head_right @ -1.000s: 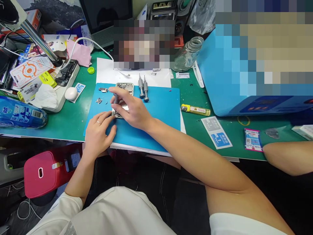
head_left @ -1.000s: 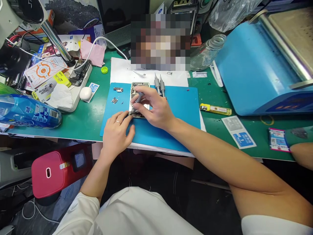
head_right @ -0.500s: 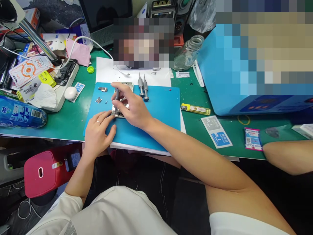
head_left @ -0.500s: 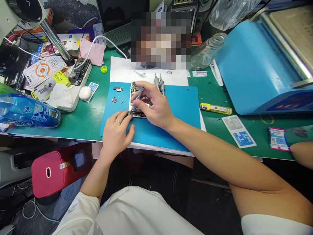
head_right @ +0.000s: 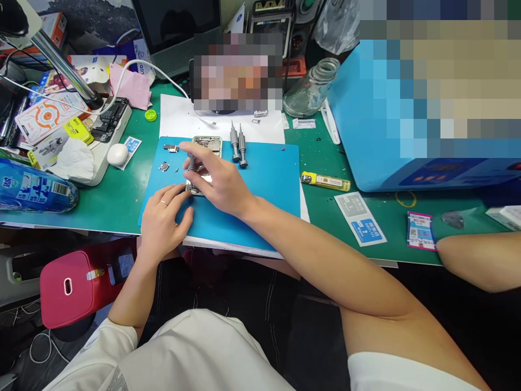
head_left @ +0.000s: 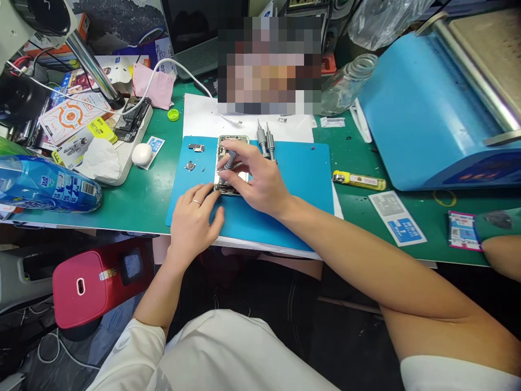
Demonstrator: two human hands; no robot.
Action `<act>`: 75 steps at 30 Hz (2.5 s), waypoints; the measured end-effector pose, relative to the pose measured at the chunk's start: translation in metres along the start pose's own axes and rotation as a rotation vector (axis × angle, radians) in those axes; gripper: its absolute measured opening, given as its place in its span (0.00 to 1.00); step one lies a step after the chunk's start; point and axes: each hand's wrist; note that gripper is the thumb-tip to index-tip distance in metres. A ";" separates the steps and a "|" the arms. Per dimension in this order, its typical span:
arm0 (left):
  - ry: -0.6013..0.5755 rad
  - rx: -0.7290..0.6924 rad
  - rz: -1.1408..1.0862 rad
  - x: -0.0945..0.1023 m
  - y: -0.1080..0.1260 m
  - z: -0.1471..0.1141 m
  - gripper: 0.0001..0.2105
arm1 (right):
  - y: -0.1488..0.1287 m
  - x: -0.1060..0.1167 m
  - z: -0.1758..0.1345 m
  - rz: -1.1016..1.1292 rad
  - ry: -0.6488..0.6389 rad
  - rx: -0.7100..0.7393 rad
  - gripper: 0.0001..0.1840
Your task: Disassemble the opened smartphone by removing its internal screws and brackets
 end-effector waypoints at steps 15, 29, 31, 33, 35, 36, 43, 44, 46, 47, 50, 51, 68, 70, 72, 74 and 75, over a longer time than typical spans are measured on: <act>-0.024 0.011 0.003 0.000 0.000 0.000 0.14 | -0.011 0.001 0.005 0.022 -0.024 0.165 0.25; -0.027 0.017 -0.005 0.001 0.001 0.000 0.13 | -0.003 0.002 0.003 0.013 0.000 0.144 0.23; -0.048 0.027 -0.011 0.001 0.001 0.000 0.13 | -0.005 0.002 0.004 0.013 -0.003 0.142 0.22; -0.067 0.035 -0.013 0.002 0.001 0.000 0.14 | -0.006 0.003 0.003 -0.002 -0.012 0.121 0.21; -0.072 0.039 -0.013 0.002 0.001 0.001 0.14 | -0.006 0.003 0.002 -0.023 -0.021 0.102 0.21; -0.072 0.039 -0.012 0.002 0.001 0.001 0.14 | -0.005 0.003 0.001 -0.033 -0.020 0.101 0.21; -0.048 0.032 -0.006 0.001 0.001 0.000 0.14 | -0.001 0.001 0.004 -0.121 0.039 0.197 0.24; -0.039 0.028 -0.003 0.001 0.000 0.000 0.14 | -0.002 0.001 0.005 -0.126 0.038 0.219 0.24; -0.014 0.017 0.003 0.000 0.000 0.000 0.14 | -0.005 0.001 0.007 -0.138 0.024 0.249 0.24; -0.005 0.012 0.006 0.000 -0.001 0.000 0.14 | -0.006 0.002 0.008 -0.148 0.013 0.254 0.24; -0.001 0.008 0.009 0.001 -0.001 0.000 0.14 | -0.007 0.002 0.008 -0.164 -0.006 0.239 0.25; -0.003 0.009 0.009 0.001 -0.001 0.000 0.14 | -0.007 0.001 0.008 -0.163 -0.006 0.237 0.25; -0.011 0.000 0.010 0.003 0.000 0.001 0.14 | -0.007 0.001 0.010 -0.218 0.009 0.271 0.31; -0.016 0.006 0.011 0.003 0.001 0.002 0.14 | -0.008 0.001 0.010 -0.215 0.001 0.284 0.30; -0.020 0.012 0.013 0.003 0.000 0.001 0.14 | -0.007 0.001 0.009 -0.214 -0.005 0.282 0.30; -0.022 0.012 0.013 0.003 0.000 0.001 0.14 | -0.007 0.001 0.009 -0.224 -0.011 0.253 0.30; -0.023 0.010 0.012 0.003 0.000 0.001 0.14 | -0.006 0.001 0.008 -0.230 -0.016 0.236 0.31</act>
Point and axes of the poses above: each hand's wrist, its own z-axis towards the middle knuckle, its own x-axis out of the back of the hand, y = z × x, and after that the axes turned 9 degrees about z, right-handed
